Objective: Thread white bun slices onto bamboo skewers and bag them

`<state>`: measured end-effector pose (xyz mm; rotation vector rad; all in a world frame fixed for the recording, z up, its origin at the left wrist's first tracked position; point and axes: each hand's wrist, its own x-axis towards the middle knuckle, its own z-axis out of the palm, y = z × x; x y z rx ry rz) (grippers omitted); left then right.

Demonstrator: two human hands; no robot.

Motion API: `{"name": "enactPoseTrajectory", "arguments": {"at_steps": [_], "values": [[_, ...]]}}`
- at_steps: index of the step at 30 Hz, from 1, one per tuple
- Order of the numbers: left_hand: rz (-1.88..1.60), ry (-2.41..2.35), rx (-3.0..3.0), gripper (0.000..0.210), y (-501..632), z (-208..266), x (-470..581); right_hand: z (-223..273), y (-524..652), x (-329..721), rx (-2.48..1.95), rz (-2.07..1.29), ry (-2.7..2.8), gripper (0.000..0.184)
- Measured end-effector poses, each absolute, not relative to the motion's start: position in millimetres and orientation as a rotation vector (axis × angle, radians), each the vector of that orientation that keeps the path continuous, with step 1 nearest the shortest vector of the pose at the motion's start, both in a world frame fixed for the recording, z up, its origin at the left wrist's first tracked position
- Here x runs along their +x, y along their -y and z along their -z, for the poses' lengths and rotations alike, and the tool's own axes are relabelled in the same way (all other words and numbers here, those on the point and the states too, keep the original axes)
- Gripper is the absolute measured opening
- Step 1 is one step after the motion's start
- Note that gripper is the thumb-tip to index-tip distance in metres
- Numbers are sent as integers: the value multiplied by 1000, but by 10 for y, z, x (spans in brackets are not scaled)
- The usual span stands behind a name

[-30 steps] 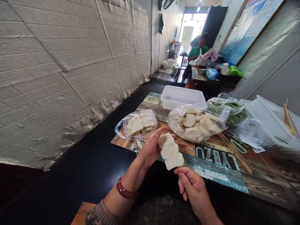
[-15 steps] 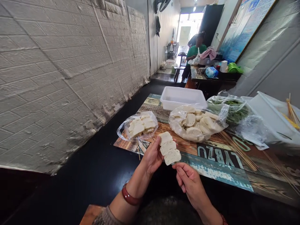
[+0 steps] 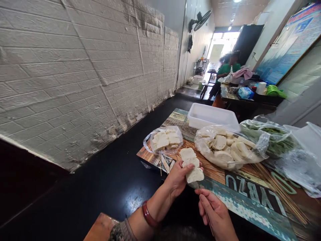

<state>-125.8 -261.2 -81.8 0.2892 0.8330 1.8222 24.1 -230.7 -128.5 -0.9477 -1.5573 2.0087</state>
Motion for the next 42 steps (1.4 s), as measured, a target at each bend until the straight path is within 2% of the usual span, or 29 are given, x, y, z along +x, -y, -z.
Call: {"name": "enactPoseTrajectory", "arguments": {"at_steps": [6, 13, 17, 20, 25, 34, 42], "values": [[-1845, -964, 428, 48, 2713, 798, -1511, 1201, 2227, 221, -972, -1950, 1673, 51], [-2254, -1937, 544, 44, 3137, 765, -2370, 817, 2222, -192, -882, -1992, 1695, 50], [-2164, -2322, 516, 55, 3237, 884, -2865, 767, 2232, -600, -768, -2022, 1736, 49], [-2055, -2270, 498, 56, 3198, 1010, -3039, 790, 2232, -900, -750, -2036, 1732, 52], [-2065, -1993, 530, 31, 3138, 1078, -3046, 860, 2240, -1196, -738, -2051, 1752, 54], [-2173, -1583, 475, 37, 3129, 849, -2887, 1028, 2255, -1607, -718, -2071, 1825, 48], [-2123, -1437, 467, 42, 3170, 698, -2729, 1171, 2287, -1860, -638, -2044, 2084, 27]]}}
